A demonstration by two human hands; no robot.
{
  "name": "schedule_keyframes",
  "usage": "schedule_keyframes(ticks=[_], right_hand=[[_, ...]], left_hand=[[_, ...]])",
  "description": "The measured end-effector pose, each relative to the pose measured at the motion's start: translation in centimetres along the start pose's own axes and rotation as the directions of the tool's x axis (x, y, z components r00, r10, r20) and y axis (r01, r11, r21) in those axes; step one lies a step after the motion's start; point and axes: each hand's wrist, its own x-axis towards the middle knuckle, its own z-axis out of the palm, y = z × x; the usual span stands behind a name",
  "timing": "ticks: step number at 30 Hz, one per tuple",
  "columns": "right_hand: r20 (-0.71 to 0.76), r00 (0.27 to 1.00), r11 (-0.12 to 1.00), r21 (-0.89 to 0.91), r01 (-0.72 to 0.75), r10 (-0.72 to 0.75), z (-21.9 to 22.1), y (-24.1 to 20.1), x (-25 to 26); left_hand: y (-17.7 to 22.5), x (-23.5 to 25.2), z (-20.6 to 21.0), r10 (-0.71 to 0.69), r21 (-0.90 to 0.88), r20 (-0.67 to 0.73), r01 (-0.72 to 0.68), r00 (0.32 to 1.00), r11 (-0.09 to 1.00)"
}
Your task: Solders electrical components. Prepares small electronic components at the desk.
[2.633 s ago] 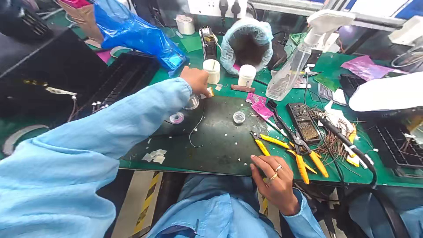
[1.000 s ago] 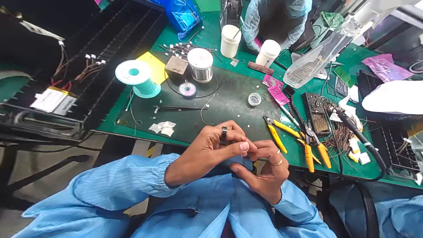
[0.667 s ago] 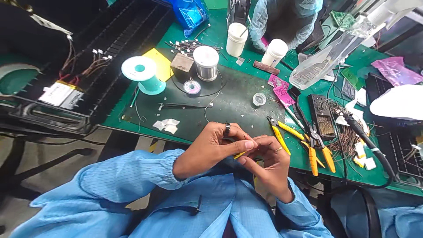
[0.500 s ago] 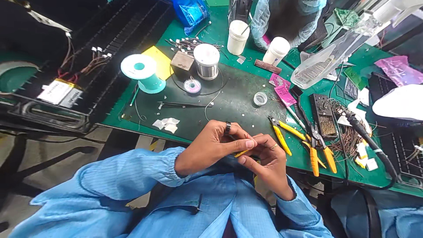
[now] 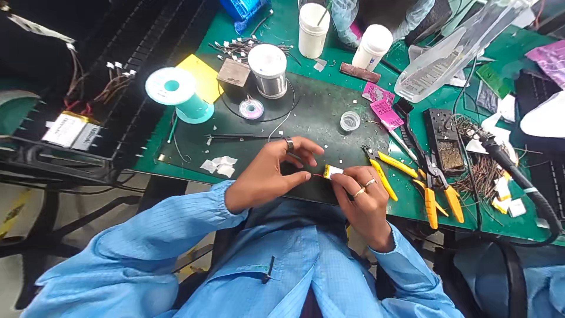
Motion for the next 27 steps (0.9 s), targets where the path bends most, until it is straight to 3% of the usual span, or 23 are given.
schedule_keyframes(ticks=[5,12,15,18,23,27], right_hand=[[0.232,0.973,0.999,0.03,-0.022,0.015,-1.2,-0.1,0.0],[0.121,0.988,0.992,0.067,-0.108,0.099,-1.1,1.1,-0.1],[0.141,0.984,0.988,0.089,-0.125,0.112,-1.0,1.5,-0.1],[0.168,0.979,0.987,0.093,-0.129,0.112,-0.5,1.8,-0.1],[0.19,0.975,0.991,0.055,-0.125,0.112,-0.6,1.6,-0.3],[0.166,0.981,0.995,0.009,-0.1,0.097,-0.3,1.3,-0.5]], left_hand=[[0.2,-0.9,-1.4,0.027,0.219,-0.039,-0.018,0.999,0.976],[1.1,-2.2,-3.3,0.223,0.5,-0.095,-0.147,0.97,0.853],[1.9,-2.6,-5.0,0.312,0.59,-0.154,-0.166,0.938,0.79],[2.1,-3.0,-7.5,0.314,0.681,-0.237,-0.073,0.92,0.728],[2.3,-3.4,-11.7,0.188,0.856,-0.308,0.185,0.933,0.484],[3.9,-2.9,-12.4,0.254,0.88,-0.332,0.202,0.909,0.43]])
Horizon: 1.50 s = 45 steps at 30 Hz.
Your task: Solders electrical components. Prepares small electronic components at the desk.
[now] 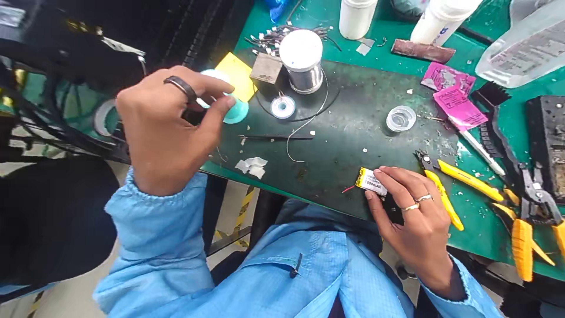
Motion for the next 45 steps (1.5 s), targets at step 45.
schedule_keyframes(ticks=[45], right_hand=[[-0.077,0.997,1.0,0.0,-0.006,0.006,-4.5,-1.2,0.4]], left_hand=[[8.9,1.8,6.1,0.308,-0.467,-0.08,-0.309,0.948,0.829]])
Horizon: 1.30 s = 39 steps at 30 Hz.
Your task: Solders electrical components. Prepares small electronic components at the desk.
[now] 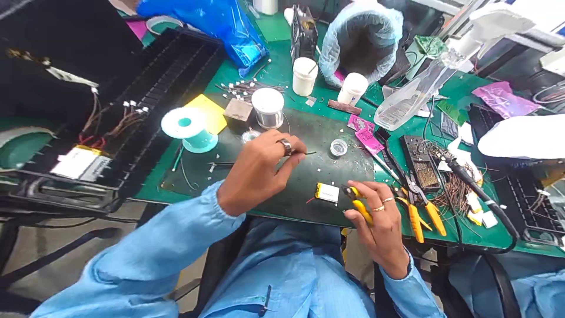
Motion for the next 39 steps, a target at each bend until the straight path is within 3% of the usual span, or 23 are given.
schedule_keyframes(ticks=[5,10,17,39], right_hand=[[0.067,0.998,0.999,-0.029,0.024,-0.022,1.6,-1.9,2.9],[0.052,0.999,1.0,-0.007,0.005,-0.005,2.7,-2.6,3.8],[0.015,0.999,0.996,0.088,0.035,-0.036,2.6,-2.8,3.5],[-0.019,0.998,0.994,0.087,0.068,-0.067,3.6,-3.3,3.4]], left_hand=[[1.8,-0.7,-1.0,-0.117,-0.428,-0.015,0.099,0.993,0.898],[2.5,-1.2,-0.6,-0.224,-0.603,-0.003,0.177,0.975,0.778],[3.1,-1.5,-0.7,-0.252,-0.646,-0.046,0.163,0.967,0.745],[3.0,-1.4,-0.5,-0.265,-0.687,0.097,0.257,0.959,0.68]])
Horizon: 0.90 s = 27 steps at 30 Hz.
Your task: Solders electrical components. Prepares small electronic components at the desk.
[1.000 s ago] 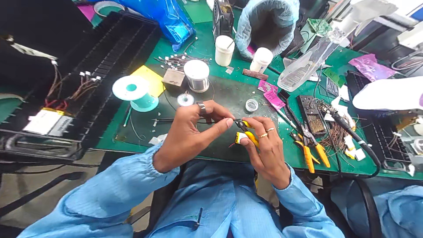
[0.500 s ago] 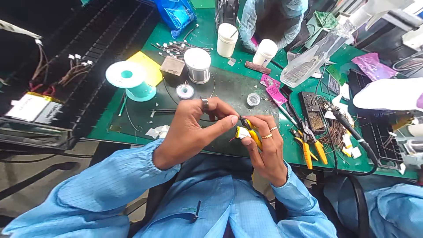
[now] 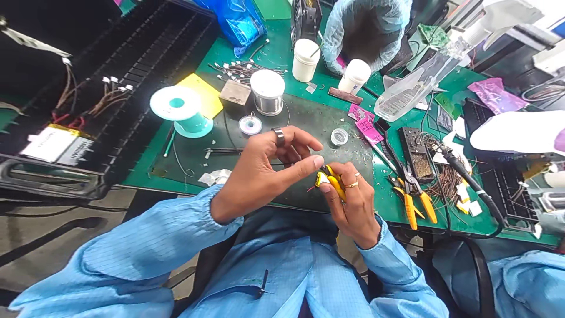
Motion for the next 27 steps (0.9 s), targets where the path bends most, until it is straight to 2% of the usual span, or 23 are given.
schedule_keyframes(ticks=[6,9,10,12,14,15,16,18,20,23,27], right_hand=[[0.042,0.999,0.99,-0.143,0.015,-0.009,0.7,0.1,-0.3],[0.091,0.995,0.982,-0.188,-0.026,0.044,0.2,0.2,-0.4],[0.111,0.991,0.976,-0.211,-0.045,0.07,-0.2,0.2,-0.5],[0.133,0.986,0.962,-0.265,-0.06,0.098,-0.9,0.5,-0.5],[0.133,0.984,0.936,-0.345,-0.068,0.121,-1.8,1.2,-0.4],[0.129,0.983,0.923,-0.377,-0.074,0.132,-2.2,1.6,-0.5],[0.122,0.983,0.916,-0.394,-0.078,0.136,-2.6,2.1,-0.5],[0.105,0.984,0.913,-0.398,-0.087,0.14,-3.0,2.6,-0.6],[0.099,0.985,0.916,-0.391,-0.091,0.14,-3.1,2.7,-0.7],[0.107,0.986,0.923,-0.376,-0.079,0.128,-2.9,2.4,-0.8],[0.108,0.986,0.934,-0.349,-0.082,0.127,-3.0,2.1,-0.9]], left_hand=[[-1.4,-0.2,0.7,-0.026,0.03,-0.037,0.027,0.999,0.999],[-2.0,0.1,1.1,-0.026,0.013,-0.09,0.027,0.996,1.0],[-2.1,0.3,1.1,0.011,0.042,-0.129,-0.006,0.992,0.999],[-2.7,0.6,0.5,0.128,0.253,-0.181,-0.08,0.975,0.964],[-3.7,0.9,-0.2,0.176,0.583,-0.112,-0.078,0.978,0.808],[-4.2,1.1,-0.3,0.142,0.708,-0.047,-0.068,0.989,0.703],[-4.5,1.3,-0.3,0.064,0.787,0.021,-0.055,0.998,0.615],[-4.8,1.4,-0.2,-0.09,0.857,0.111,-0.049,0.99,0.513],[-4.7,1.5,0.1,-0.136,0.897,0.151,-0.078,0.979,0.436],[-4.7,1.5,-0.4,-0.135,0.891,0.167,-0.091,0.977,0.444],[-4.9,1.8,-0.5,0.062,0.806,0.096,-0.114,0.993,0.581]])
